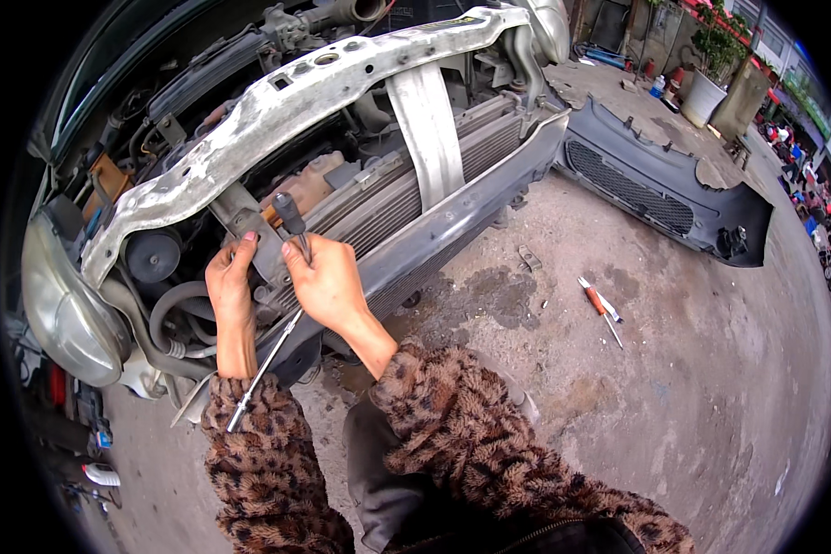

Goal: The person uses a socket wrench to loosen and remove bolts securing the car radiator to the vehicle frame. They work on both sides of the radiator, detaching mounting brackets and fasteners. The person then lifts the radiator out of the engine bay and sets it aside on the ground.

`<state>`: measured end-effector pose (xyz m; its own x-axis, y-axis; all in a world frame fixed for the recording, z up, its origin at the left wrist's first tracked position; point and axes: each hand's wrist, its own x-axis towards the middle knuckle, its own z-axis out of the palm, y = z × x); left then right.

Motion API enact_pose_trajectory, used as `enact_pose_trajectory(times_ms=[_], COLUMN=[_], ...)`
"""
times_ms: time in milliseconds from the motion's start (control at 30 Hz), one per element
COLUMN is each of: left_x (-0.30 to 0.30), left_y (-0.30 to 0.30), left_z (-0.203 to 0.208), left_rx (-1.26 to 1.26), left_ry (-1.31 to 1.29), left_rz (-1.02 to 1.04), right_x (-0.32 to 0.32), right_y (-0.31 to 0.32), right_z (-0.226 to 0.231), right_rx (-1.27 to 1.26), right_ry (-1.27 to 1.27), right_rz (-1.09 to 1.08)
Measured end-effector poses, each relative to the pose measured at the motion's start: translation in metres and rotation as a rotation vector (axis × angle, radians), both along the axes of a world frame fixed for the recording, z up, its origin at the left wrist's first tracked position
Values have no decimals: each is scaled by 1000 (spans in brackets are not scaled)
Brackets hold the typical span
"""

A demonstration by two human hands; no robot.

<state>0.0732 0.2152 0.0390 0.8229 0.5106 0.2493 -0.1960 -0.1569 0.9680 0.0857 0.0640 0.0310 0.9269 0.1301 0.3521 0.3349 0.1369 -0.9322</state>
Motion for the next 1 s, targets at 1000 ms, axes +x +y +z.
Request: enact_pose_trajectory(times_ms=[1000], left_x=[-6], left_y=[-4], left_z=[0], left_rx=[69], left_ry=[-16], left_rz=[38], right_x=[1], right_y=[0], right_z=[2], right_rx=[-21], right_ry=[-33], right_rz=[-3])
